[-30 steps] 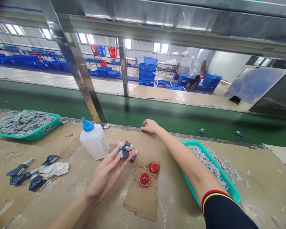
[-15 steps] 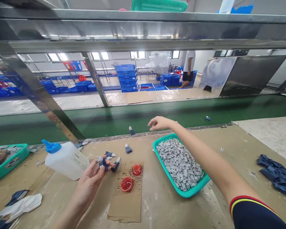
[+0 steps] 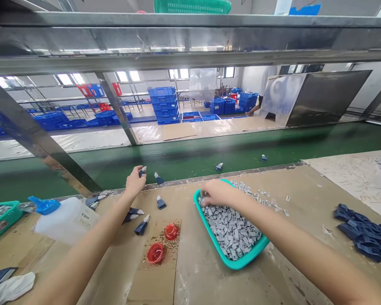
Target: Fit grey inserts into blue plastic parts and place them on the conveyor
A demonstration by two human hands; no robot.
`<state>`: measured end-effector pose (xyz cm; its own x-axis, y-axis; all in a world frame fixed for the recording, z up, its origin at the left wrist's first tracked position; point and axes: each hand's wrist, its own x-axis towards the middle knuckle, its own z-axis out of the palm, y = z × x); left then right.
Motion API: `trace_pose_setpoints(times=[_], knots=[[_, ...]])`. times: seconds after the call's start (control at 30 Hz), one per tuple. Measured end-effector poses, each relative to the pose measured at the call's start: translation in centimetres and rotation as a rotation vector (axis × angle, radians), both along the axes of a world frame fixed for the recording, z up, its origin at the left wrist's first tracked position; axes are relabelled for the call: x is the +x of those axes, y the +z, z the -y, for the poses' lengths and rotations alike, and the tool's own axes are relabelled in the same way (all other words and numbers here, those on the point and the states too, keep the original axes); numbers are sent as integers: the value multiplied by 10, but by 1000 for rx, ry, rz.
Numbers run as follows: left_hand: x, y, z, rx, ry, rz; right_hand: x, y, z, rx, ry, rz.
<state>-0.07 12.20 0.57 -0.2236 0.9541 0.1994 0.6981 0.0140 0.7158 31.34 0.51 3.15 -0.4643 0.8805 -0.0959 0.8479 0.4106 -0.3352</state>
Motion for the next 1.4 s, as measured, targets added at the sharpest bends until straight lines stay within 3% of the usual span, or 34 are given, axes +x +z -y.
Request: trace_pose_setpoints(times=[0.1,0.23,0.33,0.43,0.53,0.63,0.8,0.93,1.13,1.4], knots=[[0,-7,-16,23,55,-87,3,-1,8,23,0,-12],[2,-20,-9,53,52,-154,12,-7,15,42,-42,-34],[0,-26,-3,7,-36,-155,15,-11,15,30,-70,-19],[-3,-21,-3,-50,-140,-92,18,-5,18,50,-102,-18],[0,-9,6,-45,-203,11,21,9,34,93,-165,-159],[12,5,39,-40,-298,160,20,19,63,35,-255,-494],[29,22,135,-141,-514,512,-2,15,109,-228,-407,-1049],[20,21,188,-261,-481,725,-31,2,127,-402,-512,-1334],[3,7,209,-191,-439,843,-78,-11,133,-600,-560,-1471],[4,6,210,-211,-422,921,-107,-35,121,-484,-677,-1470]])
